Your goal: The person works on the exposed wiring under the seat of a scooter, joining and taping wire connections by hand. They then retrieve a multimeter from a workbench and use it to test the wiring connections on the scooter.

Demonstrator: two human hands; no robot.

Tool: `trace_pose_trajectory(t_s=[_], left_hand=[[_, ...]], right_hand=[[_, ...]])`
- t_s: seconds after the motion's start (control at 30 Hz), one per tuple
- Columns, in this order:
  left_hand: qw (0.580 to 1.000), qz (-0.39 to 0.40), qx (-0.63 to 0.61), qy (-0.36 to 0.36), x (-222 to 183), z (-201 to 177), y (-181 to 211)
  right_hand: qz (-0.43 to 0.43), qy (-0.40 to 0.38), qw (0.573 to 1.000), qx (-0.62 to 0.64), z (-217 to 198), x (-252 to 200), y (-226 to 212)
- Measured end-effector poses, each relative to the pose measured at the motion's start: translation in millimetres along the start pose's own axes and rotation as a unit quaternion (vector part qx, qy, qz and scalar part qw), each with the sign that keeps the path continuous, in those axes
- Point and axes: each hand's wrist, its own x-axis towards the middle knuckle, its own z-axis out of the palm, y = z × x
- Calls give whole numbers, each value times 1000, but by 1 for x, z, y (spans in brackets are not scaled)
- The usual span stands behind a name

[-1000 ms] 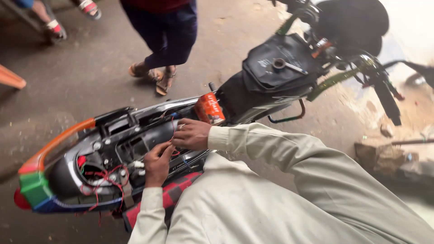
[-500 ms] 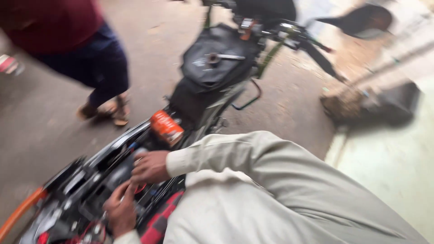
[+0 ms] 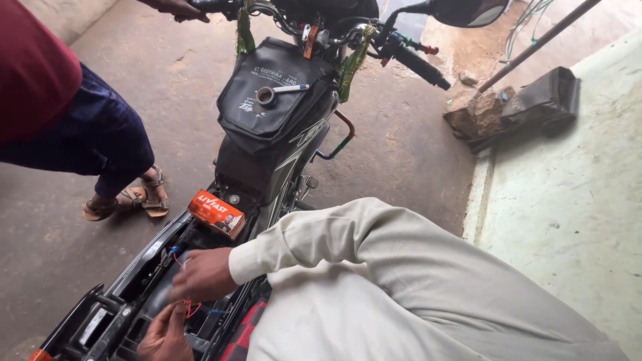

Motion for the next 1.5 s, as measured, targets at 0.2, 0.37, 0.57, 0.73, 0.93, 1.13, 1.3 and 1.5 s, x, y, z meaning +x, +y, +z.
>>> trace_pose_trajectory(t_s=[0.2, 0.37, 0.57, 0.73, 0.93, 1.13, 1.3, 1.5], left_hand=[[987, 9, 157, -43, -5, -3, 6], [963, 57, 260, 30, -21, 15, 38], [972, 40, 143, 181, -33, 24, 34], [946, 45, 219, 235, -28, 38, 32], [962, 51, 72, 258, -32, 71, 26], [958, 14, 23, 285, -42, 90, 14], [965, 37, -62, 252, -47, 107, 7], [936, 9, -252, 246, -59, 83, -19]], right_hand=[[-101, -37, 986, -126, -20, 3, -3], [23, 33, 976, 212, -63, -3, -21], [-91, -55, 785, 610, -192, -59, -77], [-182, -79, 819, 538, -221, -69, -87], [-144, -89, 880, 445, -229, -68, -81], [-163, -57, 923, 345, -215, -52, -72], [-86, -87, 980, 157, -81, -10, -8], [-34, -64, 972, 222, 7, -16, 25]])
